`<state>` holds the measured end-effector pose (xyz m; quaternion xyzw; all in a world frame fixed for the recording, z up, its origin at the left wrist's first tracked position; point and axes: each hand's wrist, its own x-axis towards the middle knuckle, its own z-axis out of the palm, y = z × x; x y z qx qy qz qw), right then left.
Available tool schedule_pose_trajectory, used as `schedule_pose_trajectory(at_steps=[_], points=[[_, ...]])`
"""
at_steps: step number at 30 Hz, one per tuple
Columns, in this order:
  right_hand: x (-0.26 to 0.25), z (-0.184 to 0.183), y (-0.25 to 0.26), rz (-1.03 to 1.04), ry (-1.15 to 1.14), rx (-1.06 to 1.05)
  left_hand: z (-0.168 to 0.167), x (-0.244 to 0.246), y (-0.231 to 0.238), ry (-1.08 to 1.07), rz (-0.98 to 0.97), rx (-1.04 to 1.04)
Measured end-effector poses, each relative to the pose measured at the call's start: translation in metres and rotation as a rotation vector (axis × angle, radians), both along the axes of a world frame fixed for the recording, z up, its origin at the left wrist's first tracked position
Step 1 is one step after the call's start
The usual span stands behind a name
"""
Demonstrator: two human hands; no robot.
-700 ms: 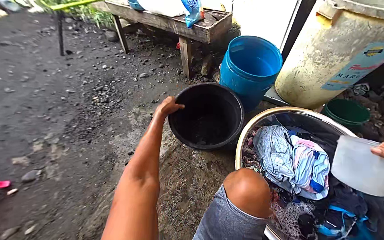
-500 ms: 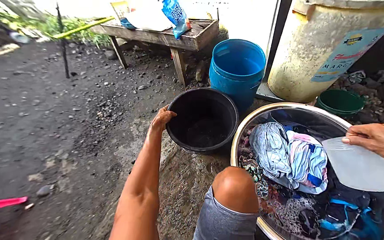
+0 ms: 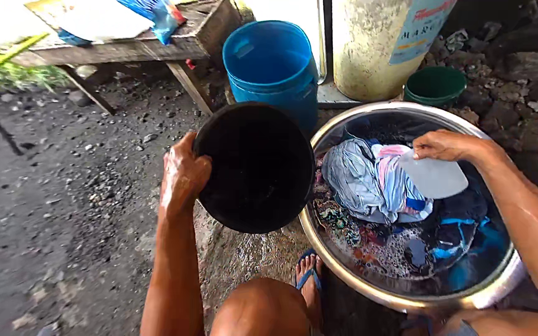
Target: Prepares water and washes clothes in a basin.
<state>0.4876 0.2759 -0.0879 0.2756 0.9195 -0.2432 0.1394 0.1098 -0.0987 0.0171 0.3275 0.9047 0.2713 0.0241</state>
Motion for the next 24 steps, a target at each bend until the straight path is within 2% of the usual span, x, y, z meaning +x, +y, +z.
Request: schedule_pose_trajectory(at_steps=[2,5,8,11,14,16,19,24], points=[[-0.004,0.005,-0.002,0.021,0.004,0.04,0.036,0.046,0.033,0.06,-0.051,-0.167],[-0.02,0.028,-0.022,0.022,-0.012,0.158,0.057,0.097,0.084,0.14,-0.117,-0.362],[-0.045,0.053,-0.065,-0.093,-0.181,0.255,0.053,0.135,0.126,0.226,-0.191,-0.478],[-0.063,0.066,-0.123,-0.319,-0.28,0.29,0.039,0.164,0.157,0.297,-0.232,-0.488],[-0.071,0.045,-0.159,-0.306,-0.261,0.319,0.031,0.189,0.18,0.327,-0.247,-0.503],[-0.07,0.024,-0.172,-0.264,-0.246,0.329,0.027,0.203,0.188,0.354,-0.258,-0.547],[-0.06,0.015,-0.181,-0.254,-0.282,0.312,0.018,0.214,0.194,0.409,-0.294,-0.585],[-0.036,0.028,-0.168,-0.344,-0.318,0.357,0.015,0.216,0.191,0.437,-0.307,-0.587]])
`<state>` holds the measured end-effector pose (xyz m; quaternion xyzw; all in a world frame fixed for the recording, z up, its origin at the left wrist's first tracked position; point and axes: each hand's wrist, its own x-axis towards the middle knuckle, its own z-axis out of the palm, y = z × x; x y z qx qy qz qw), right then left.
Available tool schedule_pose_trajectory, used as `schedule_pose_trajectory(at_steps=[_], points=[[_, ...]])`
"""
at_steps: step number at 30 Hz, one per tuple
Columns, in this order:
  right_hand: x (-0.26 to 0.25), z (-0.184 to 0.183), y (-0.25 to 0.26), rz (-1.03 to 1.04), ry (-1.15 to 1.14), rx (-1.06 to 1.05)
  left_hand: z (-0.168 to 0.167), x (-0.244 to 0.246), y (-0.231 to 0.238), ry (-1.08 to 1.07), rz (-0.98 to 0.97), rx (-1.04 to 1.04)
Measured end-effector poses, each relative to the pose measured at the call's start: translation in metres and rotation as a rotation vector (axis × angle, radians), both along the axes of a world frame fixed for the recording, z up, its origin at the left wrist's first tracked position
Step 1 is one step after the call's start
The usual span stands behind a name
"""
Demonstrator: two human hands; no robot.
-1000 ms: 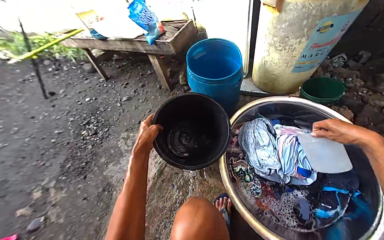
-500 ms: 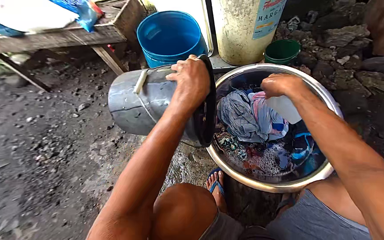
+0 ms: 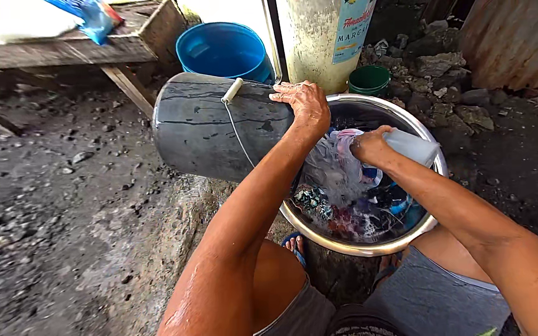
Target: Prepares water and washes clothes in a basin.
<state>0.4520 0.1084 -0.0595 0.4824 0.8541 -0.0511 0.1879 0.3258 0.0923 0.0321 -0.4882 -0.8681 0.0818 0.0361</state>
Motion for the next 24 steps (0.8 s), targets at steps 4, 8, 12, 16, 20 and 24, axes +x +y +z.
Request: schedule_pose_trajectory(at_steps=[4,8,12,16,20,24], points=[[0.008,0.021,0.013,-0.094,-0.084,0.031,0.011,-0.02,-0.02,-0.048,0.024,0.079],[0.026,0.052,0.032,-0.089,-0.023,0.055,0.028,-0.085,-0.079,-0.194,0.019,0.246],[0.047,0.064,0.066,-0.041,0.095,0.076,0.021,-0.184,-0.158,-0.315,0.162,0.42],[0.049,0.07,0.079,0.153,0.303,0.13,-0.045,-0.26,-0.239,-0.522,0.396,0.805],[0.025,0.094,0.053,0.348,0.683,0.159,-0.099,-0.284,-0.277,-0.815,0.698,1.178],[-0.022,0.102,0.015,0.522,1.038,0.199,-0.139,-0.291,-0.287,-0.868,0.768,1.306]])
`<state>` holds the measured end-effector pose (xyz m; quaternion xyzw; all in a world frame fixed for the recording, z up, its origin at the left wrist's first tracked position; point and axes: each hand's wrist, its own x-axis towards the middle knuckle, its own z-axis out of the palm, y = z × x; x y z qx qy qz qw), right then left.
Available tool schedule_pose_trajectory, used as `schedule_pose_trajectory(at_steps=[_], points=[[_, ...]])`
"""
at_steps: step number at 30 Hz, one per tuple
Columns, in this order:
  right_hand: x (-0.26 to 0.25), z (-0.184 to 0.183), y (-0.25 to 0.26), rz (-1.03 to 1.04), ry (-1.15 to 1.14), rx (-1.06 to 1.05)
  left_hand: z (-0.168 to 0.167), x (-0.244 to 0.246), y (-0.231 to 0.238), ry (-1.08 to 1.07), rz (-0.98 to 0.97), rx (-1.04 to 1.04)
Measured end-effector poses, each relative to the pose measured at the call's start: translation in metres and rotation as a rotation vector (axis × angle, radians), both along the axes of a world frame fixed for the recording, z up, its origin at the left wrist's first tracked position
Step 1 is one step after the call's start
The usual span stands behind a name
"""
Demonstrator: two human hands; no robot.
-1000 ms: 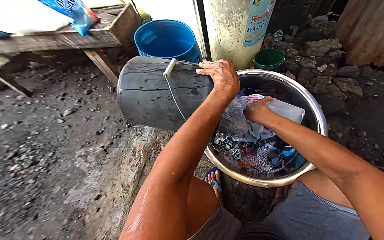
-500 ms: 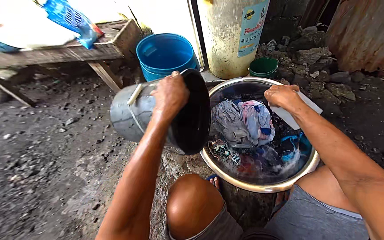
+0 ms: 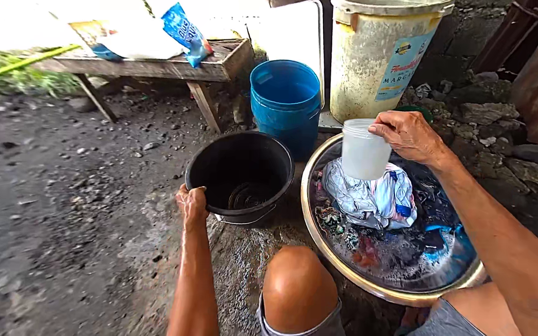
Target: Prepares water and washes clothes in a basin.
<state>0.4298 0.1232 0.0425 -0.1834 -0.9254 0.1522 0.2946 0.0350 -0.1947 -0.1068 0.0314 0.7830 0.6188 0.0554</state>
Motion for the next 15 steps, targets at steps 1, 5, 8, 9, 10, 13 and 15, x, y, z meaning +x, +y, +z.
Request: schedule_pose_trajectory(at_steps=[1,5,8,9,10,13,15], points=[[-0.016,-0.001,-0.008,0.028,0.059,-0.019,-0.006,-0.001,-0.003,-0.018,0.007,0.008],[-0.091,-0.014,-0.049,0.127,0.257,-0.175,-0.026,-0.011,-0.02,-0.013,0.021,-0.066],[-0.14,-0.02,-0.071,0.134,0.361,-0.219,-0.034,-0.013,-0.037,0.02,0.011,-0.18],[-0.151,-0.019,-0.074,0.119,0.386,-0.221,-0.033,-0.01,-0.041,0.013,0.017,-0.192],[-0.16,-0.016,-0.074,0.092,0.412,-0.222,-0.034,-0.007,-0.046,0.004,0.025,-0.193],[-0.175,-0.002,-0.057,-0.046,0.48,-0.221,-0.034,0.002,-0.053,-0.032,0.072,-0.176],[-0.185,0.011,-0.032,-0.181,0.536,-0.286,-0.034,0.007,-0.05,-0.066,0.112,-0.162]])
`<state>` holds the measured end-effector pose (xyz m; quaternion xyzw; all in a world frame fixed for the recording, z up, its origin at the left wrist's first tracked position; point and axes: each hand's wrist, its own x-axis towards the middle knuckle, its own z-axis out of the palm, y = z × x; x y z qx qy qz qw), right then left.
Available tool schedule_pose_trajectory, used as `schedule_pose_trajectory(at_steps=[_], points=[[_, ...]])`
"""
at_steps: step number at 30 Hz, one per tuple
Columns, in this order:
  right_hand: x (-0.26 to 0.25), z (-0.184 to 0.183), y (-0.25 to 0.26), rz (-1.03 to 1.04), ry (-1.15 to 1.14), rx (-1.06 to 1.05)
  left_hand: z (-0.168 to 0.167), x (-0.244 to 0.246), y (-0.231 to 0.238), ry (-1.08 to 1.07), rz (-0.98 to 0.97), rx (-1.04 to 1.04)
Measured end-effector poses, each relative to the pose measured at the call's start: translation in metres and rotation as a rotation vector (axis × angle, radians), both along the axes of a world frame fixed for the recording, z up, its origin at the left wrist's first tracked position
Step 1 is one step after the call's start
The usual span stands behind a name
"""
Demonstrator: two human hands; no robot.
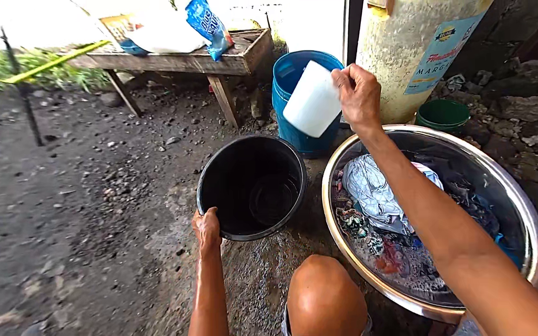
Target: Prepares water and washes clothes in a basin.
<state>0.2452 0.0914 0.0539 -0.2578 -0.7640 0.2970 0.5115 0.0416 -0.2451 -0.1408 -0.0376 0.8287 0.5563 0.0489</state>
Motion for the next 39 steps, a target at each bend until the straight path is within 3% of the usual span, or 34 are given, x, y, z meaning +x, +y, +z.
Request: schedule_pose_trajectory(at_steps=[3,7,10,14,16,18,21,24,28,32,35,39], points=[[-0.027,0.005,0.042,-0.134,0.153,-0.208,0.001,0.001,0.009,-0.007,0.015,0.026],[-0.039,-0.008,0.061,0.177,0.187,-0.448,0.002,-0.003,0.022,0.002,0.004,0.025],[-0.007,-0.029,0.056,0.366,-0.021,-0.396,-0.003,-0.007,0.014,0.009,-0.037,-0.035],[0.095,-0.099,0.07,0.48,-0.525,-0.455,-0.019,-0.017,-0.012,0.102,-0.063,-0.247],[0.16,-0.141,0.086,0.403,-0.861,-0.555,-0.011,-0.012,-0.018,0.24,-0.126,-0.386],[0.223,-0.188,0.097,0.169,-1.076,-0.656,0.001,-0.009,-0.018,0.396,-0.224,-0.496],[0.299,-0.241,0.087,-0.308,-1.1,-0.941,0.027,-0.007,0.003,0.591,-0.331,-0.572],[0.339,-0.269,0.049,-0.497,-1.153,-1.064,0.081,0.029,0.046,0.622,-0.609,-0.555],[0.338,-0.319,0.022,-0.269,-1.342,-0.988,0.136,0.089,0.117,0.792,-1.162,-0.432],[0.31,-0.334,-0.008,-0.213,-1.176,-0.943,0.176,0.175,0.203,0.872,-1.674,-0.569],[0.294,-0.342,-0.018,-0.323,-0.913,-1.044,0.167,0.239,0.275,0.857,-1.955,-0.854],[0.295,-0.324,0.005,-0.284,-0.734,-1.17,0.094,0.316,0.34,0.704,-2.11,-1.104]])
